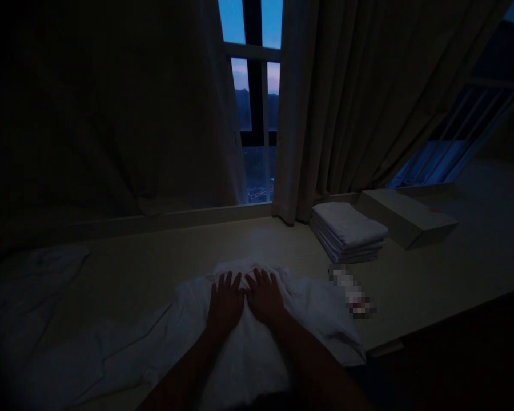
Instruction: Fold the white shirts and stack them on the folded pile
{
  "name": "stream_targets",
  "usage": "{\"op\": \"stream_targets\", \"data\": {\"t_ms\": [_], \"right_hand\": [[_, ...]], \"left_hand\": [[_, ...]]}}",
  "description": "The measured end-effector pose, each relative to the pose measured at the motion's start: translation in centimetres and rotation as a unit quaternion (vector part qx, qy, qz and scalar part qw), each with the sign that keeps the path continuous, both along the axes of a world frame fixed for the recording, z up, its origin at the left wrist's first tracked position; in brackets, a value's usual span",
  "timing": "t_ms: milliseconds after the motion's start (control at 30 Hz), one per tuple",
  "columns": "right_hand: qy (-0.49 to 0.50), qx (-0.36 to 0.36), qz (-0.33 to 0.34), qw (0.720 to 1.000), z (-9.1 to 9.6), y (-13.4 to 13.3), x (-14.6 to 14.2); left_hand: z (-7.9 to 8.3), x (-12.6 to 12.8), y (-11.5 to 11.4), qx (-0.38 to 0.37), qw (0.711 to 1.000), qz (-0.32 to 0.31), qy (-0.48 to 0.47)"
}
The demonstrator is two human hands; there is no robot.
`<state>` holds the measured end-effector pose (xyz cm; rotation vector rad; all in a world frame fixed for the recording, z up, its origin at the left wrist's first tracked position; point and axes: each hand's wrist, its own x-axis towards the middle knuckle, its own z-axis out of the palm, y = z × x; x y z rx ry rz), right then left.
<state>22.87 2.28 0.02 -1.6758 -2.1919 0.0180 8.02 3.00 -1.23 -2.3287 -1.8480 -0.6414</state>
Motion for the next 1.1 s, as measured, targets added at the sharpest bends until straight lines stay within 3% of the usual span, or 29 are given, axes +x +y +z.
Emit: {"op": "stream_targets", "data": {"t_ms": [133,233,367,467,700,1100], "right_hand": [[0.019,0.033,-0.027,0.999,0.3,-0.6,-0.2],[0.021,0.037,-0.031,0.999,0.7,-0.9,-0.3],[0.016,0.021,-0.028,0.999,1.2,-0.9,-0.2],[0.009,0.007,-0.020,1.000,1.4,-0.7,-0.2],[-0.006,-0.014,-0.012,1.000,1.8,-0.5,-0.1],[-0.005,-0.018,-0.006,1.000,2.0,-0.8,-0.1]], "left_hand": [[0.4,-0.5,1.1,-0.012,0.993,0.063,-0.100],[1.4,-2.5,3.5,-0.017,0.979,0.131,-0.155],[2.4,-5.6,7.8,-0.073,0.975,0.133,-0.165],[2.1,-6.8,9.6,-0.107,0.969,0.122,-0.188],[0.6,-7.3,9.6,-0.083,0.943,0.073,-0.315],[0.8,-7.7,9.0,-0.046,0.905,0.091,-0.413]]}}
